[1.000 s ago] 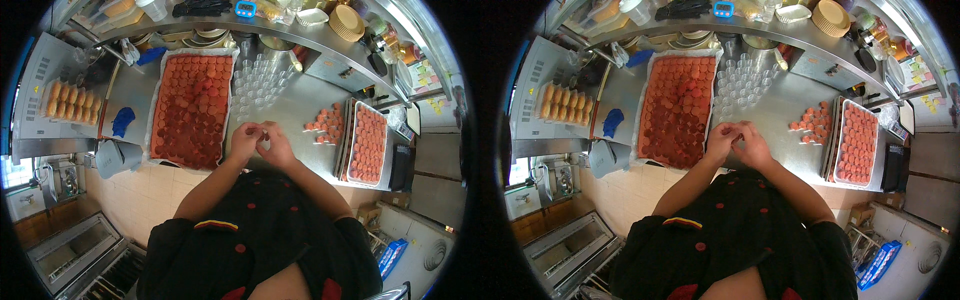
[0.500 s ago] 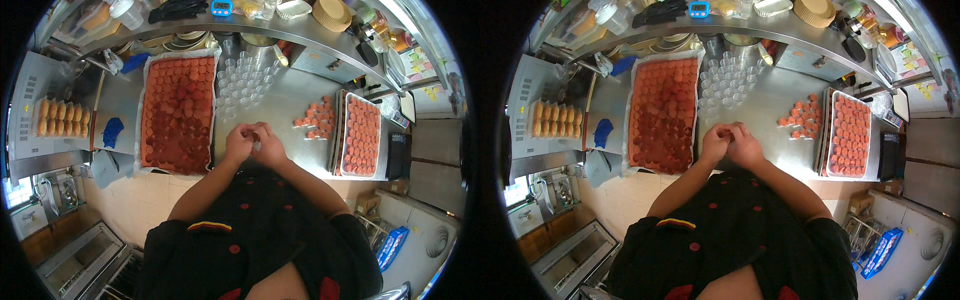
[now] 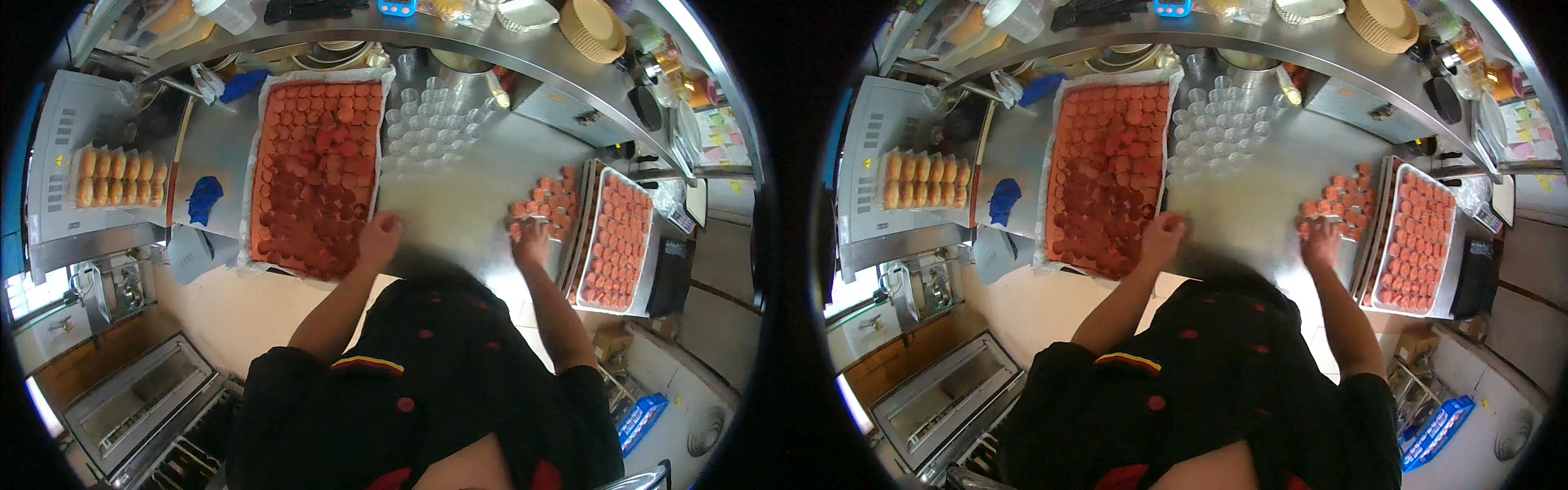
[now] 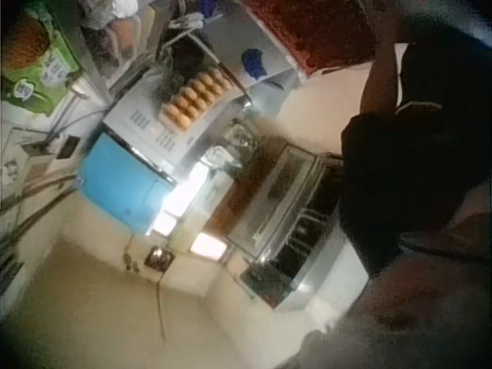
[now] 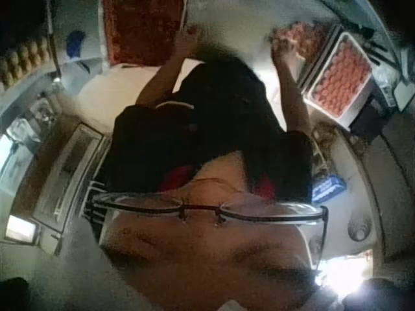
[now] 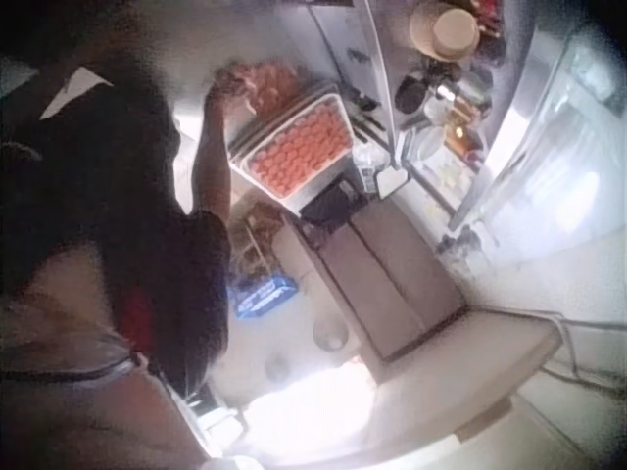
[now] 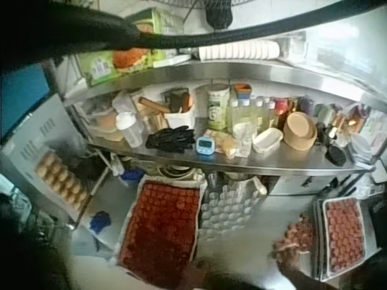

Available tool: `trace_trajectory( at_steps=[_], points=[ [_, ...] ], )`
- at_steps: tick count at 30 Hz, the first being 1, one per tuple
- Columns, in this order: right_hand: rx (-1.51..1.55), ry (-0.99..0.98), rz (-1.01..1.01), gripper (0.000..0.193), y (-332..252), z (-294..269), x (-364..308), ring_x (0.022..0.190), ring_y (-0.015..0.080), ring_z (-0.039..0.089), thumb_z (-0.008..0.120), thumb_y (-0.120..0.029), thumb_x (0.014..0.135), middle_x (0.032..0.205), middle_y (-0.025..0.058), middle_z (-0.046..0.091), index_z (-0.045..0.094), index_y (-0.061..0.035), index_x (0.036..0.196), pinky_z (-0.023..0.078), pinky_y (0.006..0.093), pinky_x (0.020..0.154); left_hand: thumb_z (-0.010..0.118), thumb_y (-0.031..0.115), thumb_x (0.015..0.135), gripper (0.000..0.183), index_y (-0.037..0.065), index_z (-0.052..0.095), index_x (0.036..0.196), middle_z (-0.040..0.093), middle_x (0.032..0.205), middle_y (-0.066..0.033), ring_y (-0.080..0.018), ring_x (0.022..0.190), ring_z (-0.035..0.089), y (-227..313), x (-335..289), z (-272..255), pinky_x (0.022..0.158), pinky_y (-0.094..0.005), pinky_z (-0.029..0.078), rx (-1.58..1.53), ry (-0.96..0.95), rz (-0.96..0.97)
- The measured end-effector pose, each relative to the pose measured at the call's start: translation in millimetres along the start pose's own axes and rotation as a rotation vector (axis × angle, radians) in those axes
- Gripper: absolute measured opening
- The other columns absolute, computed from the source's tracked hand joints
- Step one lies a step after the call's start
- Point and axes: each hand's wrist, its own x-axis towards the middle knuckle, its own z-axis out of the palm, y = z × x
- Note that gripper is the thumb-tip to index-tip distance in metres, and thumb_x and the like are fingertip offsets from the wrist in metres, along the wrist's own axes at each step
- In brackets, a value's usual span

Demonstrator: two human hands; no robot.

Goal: The person repeatedly picks small reddish meat pieces from a large tray and places them one by one into individual clear plastic cups arranged on the counter. The person continues this repetitive placement throughout the clip.

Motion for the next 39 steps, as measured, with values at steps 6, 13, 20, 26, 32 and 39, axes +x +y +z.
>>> trace_trajectory(
  at_steps=[6, 13, 20, 26, 32, 39],
  points=[
    [-0.012, 0.088, 0.202, 0.074, 26, -26, 53, 0.135, 0.0379, 0.048, 0.082, -0.033, 0.085, 0.152, 0.015, 0.046, 0.049, -0.0172, 0.15, 0.042, 0.0514, 0.112, 0.063, 0.028, 0.098, 0.032, 0.01, 0.074, 0.122, 0.069, 0.128, -0.0177, -0.0372, 0.117, 0.065, -47, 72, -114, 0.101, -0.0461, 0.052, 0.372, 0.548, -0.193],
    [0.389, 0.097, -0.306, 0.041, -101, -39, 72, 0.127, 0.0332, 0.056, 0.073, -0.024, 0.089, 0.128, 0.011, 0.064, 0.064, -0.0158, 0.128, 0.045, 0.0492, 0.11, 0.064, 0.041, 0.098, 0.046, 0.007, 0.068, 0.129, 0.062, 0.133, -0.0208, -0.0437, 0.125, 0.056, -84, 98, -131, 0.112, -0.0535, 0.043, 0.754, 0.448, -0.141],
    [0.239, -0.283, -0.706, 0.038, -236, -31, 74, 0.111, 0.0332, 0.066, 0.066, -0.018, 0.089, 0.115, 0.0115, 0.068, 0.067, -0.018, 0.126, 0.053, 0.0467, 0.097, 0.076, 0.024, 0.088, 0.044, 0.004, 0.064, 0.126, 0.064, 0.124, -0.0206, -0.0401, 0.123, 0.058, -54, 77, -118, 0.112, -0.0497, 0.043, 0.277, 0.538, -0.06],
    [0.466, 0.179, -0.896, 0.019, -225, -5, 64, 0.116, 0.035, 0.066, 0.069, -0.016, 0.088, 0.118, 0.0141, 0.067, 0.071, -0.0125, 0.106, 0.056, 0.0455, 0.099, 0.078, 0.013, 0.086, 0.045, 0.006, 0.064, 0.128, 0.066, 0.122, -0.0155, -0.0297, 0.119, 0.063, -9, 19, -86, 0.105, -0.0421, 0.05, -0.08, 0.307, -0.064],
    [0.902, -0.383, -0.434, 0.045, -207, -108, 9, 0.126, 0.0384, 0.062, 0.079, -0.014, 0.082, 0.13, 0.0199, 0.061, 0.061, -0.0053, 0.122, 0.053, 0.0452, 0.103, 0.077, 0.005, 0.088, 0.038, 0.005, 0.066, 0.125, 0.069, 0.117, -0.0085, -0.0202, 0.106, 0.068, 68, -33, -48, 0.094, -0.035, 0.054, -0.393, -0.057, 0.158],
    [0.908, -0.088, -0.618, 0.057, -201, -138, -20, 0.115, 0.0416, 0.064, 0.082, -0.01, 0.077, 0.129, 0.0202, 0.06, 0.057, -0.003, 0.128, 0.055, 0.0453, 0.097, 0.084, 0.012, 0.08, 0.042, 0.011, 0.07, 0.12, 0.069, 0.116, -0.0112, -0.0323, 0.108, 0.066, 107, -47, -43, 0.095, -0.0415, 0.053, 0.082, 0.025, 0.655]
  ],
)
